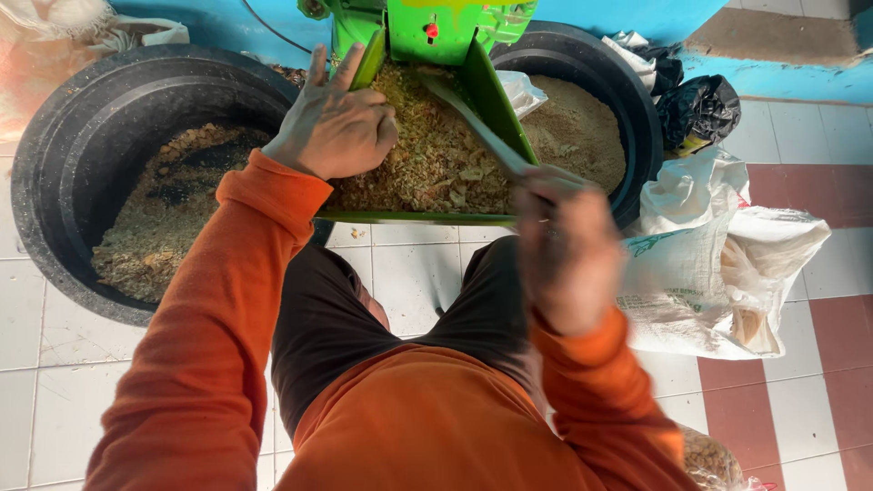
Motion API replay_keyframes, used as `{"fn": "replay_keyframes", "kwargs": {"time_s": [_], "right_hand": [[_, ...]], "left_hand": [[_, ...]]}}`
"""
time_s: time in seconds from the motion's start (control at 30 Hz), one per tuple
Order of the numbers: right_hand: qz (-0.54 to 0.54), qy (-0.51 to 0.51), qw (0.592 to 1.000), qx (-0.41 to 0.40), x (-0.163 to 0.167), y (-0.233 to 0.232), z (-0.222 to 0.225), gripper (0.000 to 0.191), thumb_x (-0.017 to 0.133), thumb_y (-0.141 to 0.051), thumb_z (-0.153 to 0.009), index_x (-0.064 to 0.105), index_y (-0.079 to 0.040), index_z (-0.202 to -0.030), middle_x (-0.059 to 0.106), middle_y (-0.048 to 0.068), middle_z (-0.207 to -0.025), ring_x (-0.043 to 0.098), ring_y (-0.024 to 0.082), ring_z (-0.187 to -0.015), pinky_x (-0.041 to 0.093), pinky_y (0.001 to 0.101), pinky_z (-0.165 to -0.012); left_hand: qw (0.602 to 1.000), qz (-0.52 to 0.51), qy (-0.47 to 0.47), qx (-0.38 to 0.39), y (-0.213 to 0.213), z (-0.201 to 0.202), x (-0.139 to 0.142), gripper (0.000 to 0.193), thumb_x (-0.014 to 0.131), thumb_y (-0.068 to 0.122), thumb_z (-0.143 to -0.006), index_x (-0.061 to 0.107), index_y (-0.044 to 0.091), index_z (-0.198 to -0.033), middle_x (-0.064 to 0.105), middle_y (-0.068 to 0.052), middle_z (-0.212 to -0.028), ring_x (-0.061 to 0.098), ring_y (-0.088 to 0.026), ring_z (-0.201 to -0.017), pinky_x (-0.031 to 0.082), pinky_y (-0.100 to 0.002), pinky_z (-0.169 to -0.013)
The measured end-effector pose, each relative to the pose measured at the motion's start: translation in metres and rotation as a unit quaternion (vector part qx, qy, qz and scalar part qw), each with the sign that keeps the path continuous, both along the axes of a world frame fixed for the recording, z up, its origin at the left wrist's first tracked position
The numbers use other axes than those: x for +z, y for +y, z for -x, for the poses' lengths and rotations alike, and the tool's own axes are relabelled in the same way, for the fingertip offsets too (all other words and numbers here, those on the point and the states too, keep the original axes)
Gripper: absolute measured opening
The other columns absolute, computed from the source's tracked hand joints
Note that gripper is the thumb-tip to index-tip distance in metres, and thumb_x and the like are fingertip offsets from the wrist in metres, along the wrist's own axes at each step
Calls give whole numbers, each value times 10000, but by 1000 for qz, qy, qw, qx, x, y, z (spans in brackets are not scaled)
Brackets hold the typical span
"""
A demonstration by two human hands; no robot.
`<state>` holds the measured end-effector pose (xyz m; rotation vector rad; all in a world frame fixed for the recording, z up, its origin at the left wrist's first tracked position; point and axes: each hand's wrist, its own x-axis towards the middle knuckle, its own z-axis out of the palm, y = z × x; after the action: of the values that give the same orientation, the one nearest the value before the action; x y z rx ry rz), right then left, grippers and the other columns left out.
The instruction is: The person sits in front of a green grinding machine and uses a wooden stick to push material from the machine's collection tray into the hopper while ground material accumulates in a large basin. They stir the ground material in the basin, then lift the tray to empty the remaining material.
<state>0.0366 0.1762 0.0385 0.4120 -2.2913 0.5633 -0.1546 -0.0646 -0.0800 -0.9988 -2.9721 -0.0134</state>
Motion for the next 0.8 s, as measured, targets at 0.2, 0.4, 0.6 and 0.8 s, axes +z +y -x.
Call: {"fn": "replay_keyframes", "kwargs": {"time_s": [0.2, 0.4, 0.6, 0.8], "right_hand": [[82, -119, 985, 95, 47, 15, -24, 197, 642, 13, -950, 531, 14, -1112, 698, 148, -1117, 731, 194, -861, 623, 308, -763], [-3, -59, 997, 43, 24, -9, -3, 180, 703, 21, -1057, 554, 11, -1157, 710, 158, -1177, 743, 273, -965, 609, 324, -815], [-8, -26, 994, 102, -4, -19, 2, 223, 735, 53, -985, 545, 18, -1096, 703, 154, -1158, 729, 268, -1026, 613, 343, -908], [-41, -18, 996, 76, -24, -27, 10, 238, 727, 79, -942, 557, 35, -1102, 692, 171, -1159, 709, 291, -976, 596, 359, -861]], "left_hand": [[975, -153, 133, -88, 2, 4, -1, 557, 309, 399, -1068, 786, 115, -1114, 694, -88, -1229, 257, -475, -1465, 76, -720, -1148], [1000, -1, 3, -16, 1, 1, 4, 600, 287, 378, -1088, 761, 81, -870, 714, -52, -1147, 272, -419, -1555, 77, -688, -1241], [996, -63, 56, -31, 0, -1, 3, 581, 278, 341, -1087, 756, 96, -865, 711, -103, -1122, 311, -467, -1517, 120, -698, -1213], [995, -87, 50, -27, 1, -2, 4, 534, 308, 323, -1060, 773, 99, -921, 709, -104, -1160, 358, -445, -1496, 124, -693, -1215]]}}
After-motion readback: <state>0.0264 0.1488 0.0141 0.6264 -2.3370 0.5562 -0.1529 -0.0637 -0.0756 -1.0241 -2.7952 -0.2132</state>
